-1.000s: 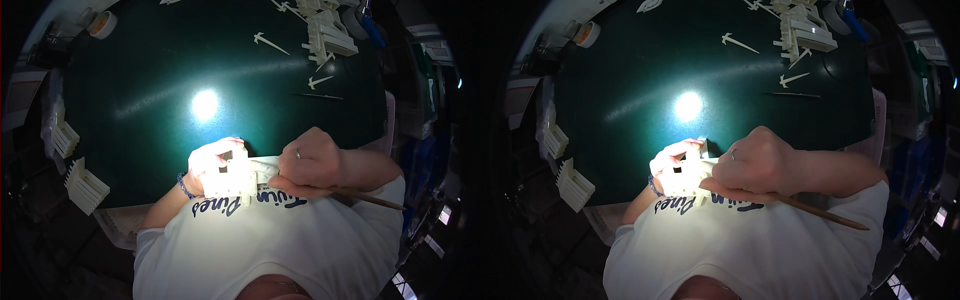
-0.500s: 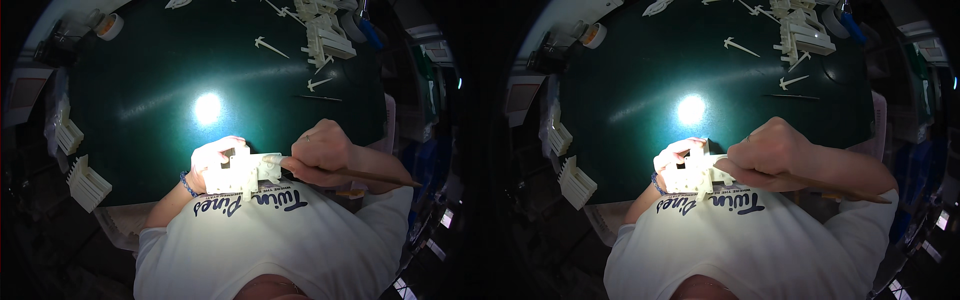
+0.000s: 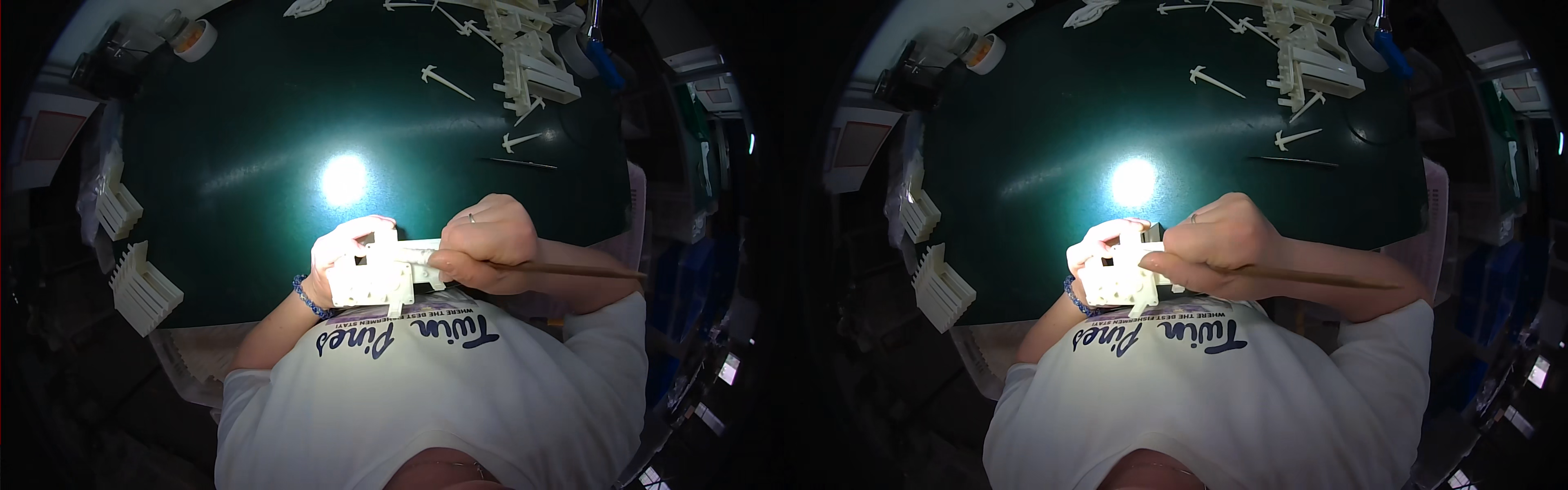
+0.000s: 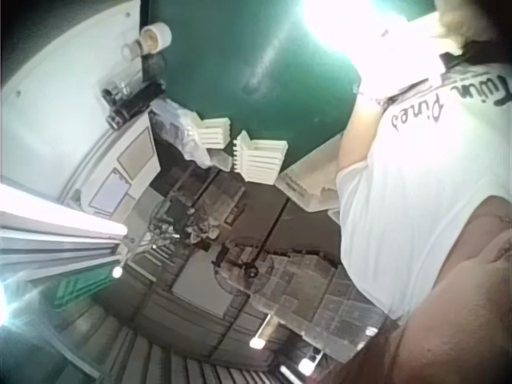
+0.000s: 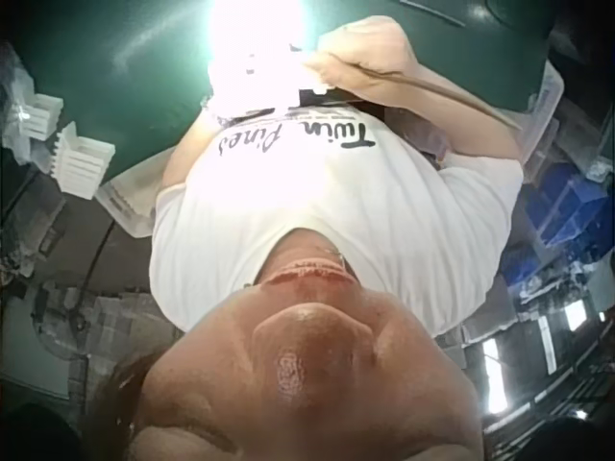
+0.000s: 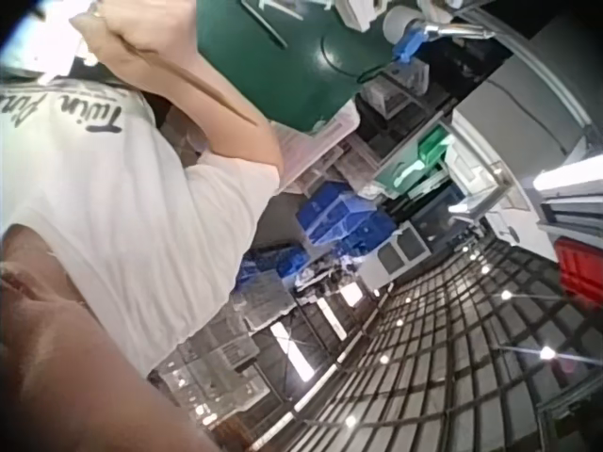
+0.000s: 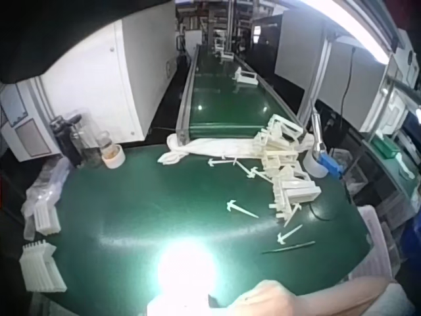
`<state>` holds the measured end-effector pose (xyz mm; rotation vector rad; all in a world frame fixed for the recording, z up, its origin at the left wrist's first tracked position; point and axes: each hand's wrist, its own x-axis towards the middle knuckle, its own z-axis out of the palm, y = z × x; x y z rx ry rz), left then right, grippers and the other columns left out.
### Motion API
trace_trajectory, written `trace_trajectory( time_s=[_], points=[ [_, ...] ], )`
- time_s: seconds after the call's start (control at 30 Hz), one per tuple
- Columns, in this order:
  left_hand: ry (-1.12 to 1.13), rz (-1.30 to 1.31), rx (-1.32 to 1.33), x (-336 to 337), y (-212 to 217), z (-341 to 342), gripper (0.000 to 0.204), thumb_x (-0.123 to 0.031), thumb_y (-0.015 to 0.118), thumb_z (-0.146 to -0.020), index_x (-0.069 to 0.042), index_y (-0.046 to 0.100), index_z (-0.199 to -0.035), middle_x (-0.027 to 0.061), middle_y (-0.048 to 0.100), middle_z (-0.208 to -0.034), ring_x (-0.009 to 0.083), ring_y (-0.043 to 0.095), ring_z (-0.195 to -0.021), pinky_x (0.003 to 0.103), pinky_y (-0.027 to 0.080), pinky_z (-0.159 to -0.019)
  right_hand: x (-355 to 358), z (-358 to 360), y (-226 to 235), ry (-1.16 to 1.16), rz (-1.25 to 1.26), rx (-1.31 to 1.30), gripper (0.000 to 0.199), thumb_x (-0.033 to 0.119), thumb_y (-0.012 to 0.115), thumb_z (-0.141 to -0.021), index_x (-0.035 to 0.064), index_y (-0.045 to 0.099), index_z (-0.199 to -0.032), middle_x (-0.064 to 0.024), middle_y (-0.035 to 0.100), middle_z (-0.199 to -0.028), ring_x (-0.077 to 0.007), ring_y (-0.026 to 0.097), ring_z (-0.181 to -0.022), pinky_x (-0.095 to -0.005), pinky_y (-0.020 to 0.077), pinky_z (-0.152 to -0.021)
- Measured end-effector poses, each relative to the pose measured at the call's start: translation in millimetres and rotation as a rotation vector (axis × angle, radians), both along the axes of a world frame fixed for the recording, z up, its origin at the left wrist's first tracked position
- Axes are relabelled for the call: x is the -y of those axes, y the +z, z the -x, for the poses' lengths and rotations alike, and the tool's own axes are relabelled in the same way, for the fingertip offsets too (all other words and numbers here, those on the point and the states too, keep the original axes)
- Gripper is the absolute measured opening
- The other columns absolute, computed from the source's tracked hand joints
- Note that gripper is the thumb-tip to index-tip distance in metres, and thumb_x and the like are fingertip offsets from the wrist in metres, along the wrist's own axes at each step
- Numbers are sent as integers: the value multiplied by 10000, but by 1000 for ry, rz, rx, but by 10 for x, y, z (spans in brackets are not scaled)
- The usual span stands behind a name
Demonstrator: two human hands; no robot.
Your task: Cleaning and inspecting white plastic components using an air blower and a cleaning brush.
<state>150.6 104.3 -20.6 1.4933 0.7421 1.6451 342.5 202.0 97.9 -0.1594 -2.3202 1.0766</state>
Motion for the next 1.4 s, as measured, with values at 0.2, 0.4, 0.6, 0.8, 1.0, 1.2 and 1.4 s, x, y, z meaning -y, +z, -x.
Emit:
trace_trajectory(
  time_s=[0.2, 0.4, 0.6, 0.8, 1.0, 1.2, 1.4],
  points=[
    [-41, -40, -110, 24, -64, 68, 271, -76, 711, -747, -18, 530, -941, 245, 562, -1120, 284, 626, -935, 343, 516, -819, 18, -344, -119, -395, 591, -370, 422, 271, 357, -984, 59, 441, -629, -80, 487, -495, -131, 482, -347, -220, 373, -319],
    [81, 280, -58, 152, 33, -30, 437, -82, 707, -733, 4, 536, -1126, 175, 576, -1129, 261, 602, -996, 359, 475, -886, 207, -434, -382, -510, 772, -479, 413, 263, 355, -986, 42, 434, -646, -95, 474, -537, -137, 483, -373, -214, 363, -314],
    [234, 482, 457, -175, 153, 64, 394, -197, 549, -875, 35, 456, -1179, 177, 570, -1089, 281, 590, -1014, 363, 503, -849, 385, -279, -533, -364, 799, -304, 385, 255, 353, -989, 3, 485, -729, -118, 540, -615, -133, 540, -483, -196, 414, -426],
    [94, 490, 597, -270, 193, -37, 406, -111, 579, -859, -42, 423, -1227, 90, 571, -1006, 203, 588, -953, 340, 493, -821, 478, 123, -638, -404, 698, -85, 351, 234, 436, -967, -12, 535, -736, -82, 587, -661, -99, 542, -514, -188, 406, -460],
    [226, 464, 710, -300, 206, -56, 518, -143, 554, -885, -54, 313, -1335, 114, 496, -1185, 235, 559, -1045, 345, 492, -838, 377, 141, -674, -372, 334, -323, 213, 149, 527, -922, -7, 568, -783, -85, 586, -656, -134, 580, -585, -223, 448, -530],
    [246, 656, 680, -381, 44, 64, 355, -232, 508, -932, -50, 428, -1226, 110, 528, -1137, 227, 575, -1010, 351, 534, -815, 214, 490, -909, -578, 114, -10, 160, 26, 680, -733, 27, 555, -832, -90, 583, -883, -185, 588, -732, -244, 449, -633],
    [201, 545, 739, -348, 99, 390, 661, -567, 443, -864, -54, 429, -1282, 70, 541, -1029, 162, 556, -914, 352, 515, -814, -376, 564, -736, -482, -142, 74, 122, -41, 620, -746, 35, 548, -808, -80, 556, -778, -226, 575, -706, -301, 449, -610]
  ],
)
